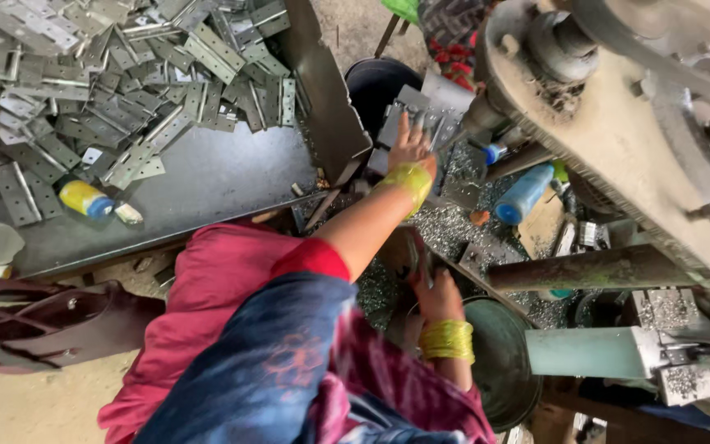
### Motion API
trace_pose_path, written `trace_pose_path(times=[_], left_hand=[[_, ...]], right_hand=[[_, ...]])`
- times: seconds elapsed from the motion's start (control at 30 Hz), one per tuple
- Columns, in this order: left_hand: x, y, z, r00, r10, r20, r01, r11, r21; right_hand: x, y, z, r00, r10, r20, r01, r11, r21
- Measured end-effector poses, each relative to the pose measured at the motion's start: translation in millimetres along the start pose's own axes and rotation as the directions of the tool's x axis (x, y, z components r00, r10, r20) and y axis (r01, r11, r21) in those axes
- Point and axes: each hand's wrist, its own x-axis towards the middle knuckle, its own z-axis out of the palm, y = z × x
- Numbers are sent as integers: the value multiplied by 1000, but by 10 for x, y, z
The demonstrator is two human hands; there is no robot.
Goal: The person repeatedly picks up small metal plates from a bin, places them into a press machine, and operates the press with a lever. The person then removes the processed plates and returns them to the bin. This cycle continues throughout the clip.
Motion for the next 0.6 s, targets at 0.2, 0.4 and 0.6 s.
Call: trace_pose_path(times=[0.2, 0.4, 0.6], left_hand=[[84, 37, -220, 995, -103, -16, 103, 995, -15], [-39, -31, -202, 994, -107, -28, 105, 993, -53], [74, -56, -247, 963, -183, -200, 156, 977, -144]], right_hand=[[-71, -57, 111, 994, -90, -63, 64, 940, -335], [-5, 45, 32, 999, 27, -29, -31, 988, -149], [140, 326, 281, 989, -8, -146, 12, 1000, 28]])
